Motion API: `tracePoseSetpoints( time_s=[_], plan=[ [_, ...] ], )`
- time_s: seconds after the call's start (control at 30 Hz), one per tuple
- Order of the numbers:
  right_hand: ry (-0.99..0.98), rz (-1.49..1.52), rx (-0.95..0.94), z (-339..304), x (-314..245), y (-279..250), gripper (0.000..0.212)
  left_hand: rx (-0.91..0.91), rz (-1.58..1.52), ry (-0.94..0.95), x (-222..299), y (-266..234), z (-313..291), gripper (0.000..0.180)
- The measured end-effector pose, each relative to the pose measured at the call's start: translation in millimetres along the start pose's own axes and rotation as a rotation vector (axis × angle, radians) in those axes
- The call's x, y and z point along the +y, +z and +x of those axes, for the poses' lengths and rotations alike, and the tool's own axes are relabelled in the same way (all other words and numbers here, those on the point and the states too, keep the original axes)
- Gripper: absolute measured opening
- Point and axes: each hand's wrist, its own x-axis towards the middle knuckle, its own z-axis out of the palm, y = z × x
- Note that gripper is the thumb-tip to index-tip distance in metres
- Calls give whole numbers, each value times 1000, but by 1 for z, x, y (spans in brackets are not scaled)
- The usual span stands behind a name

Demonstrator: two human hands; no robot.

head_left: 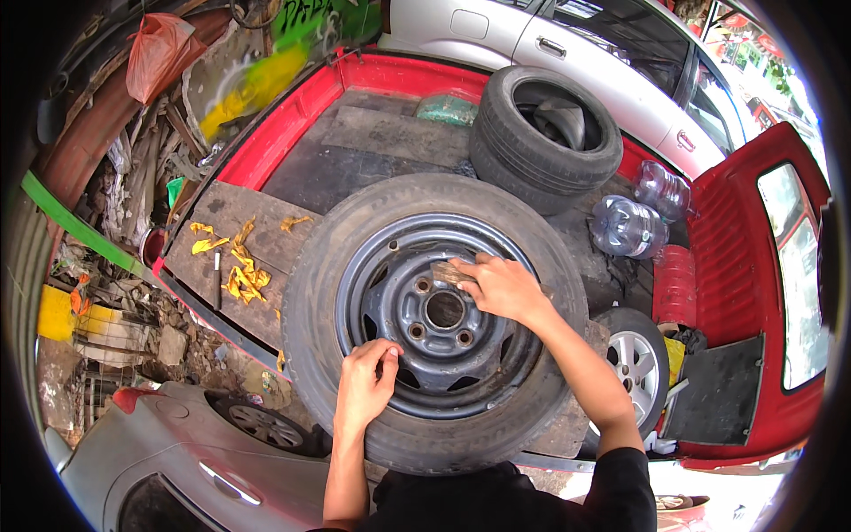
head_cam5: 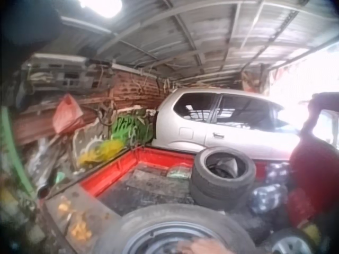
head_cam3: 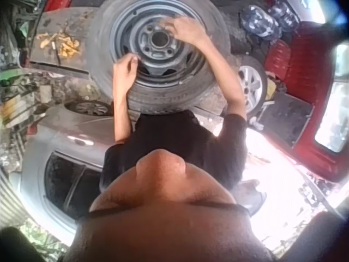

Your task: The person cleans the center hub of a car wheel using a small metal tool and a piece of wood. They scrape and rub the hub area repeatedly to remove dirt and grime.

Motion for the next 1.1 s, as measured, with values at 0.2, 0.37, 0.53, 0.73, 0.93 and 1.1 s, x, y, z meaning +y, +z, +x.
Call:
tracePoseSetpoints(
  time_s=[0.2,0.37,0.53,0.73,0.93,1.1],
  plan=[
    [-45,65,1,-3,7,-1,49,-45,42,31,2,-2,-2,12],
    [-46,34,-83,-6,13,-17,47,-39,56,22,3,-3,1,12],
    [-142,46,81,15,-12,5,46,-71,107,35,3,-2,2,11],
    [-58,43,-89,-6,14,-18,49,20,35,-10,0,-2,-3,7],
    [-41,-73,-9,-6,-3,-7,48,11,90,107,-2,3,2,7],
    [-123,46,107,5,-13,4,48,-32,114,65,0,2,-1,8]
  ],
)
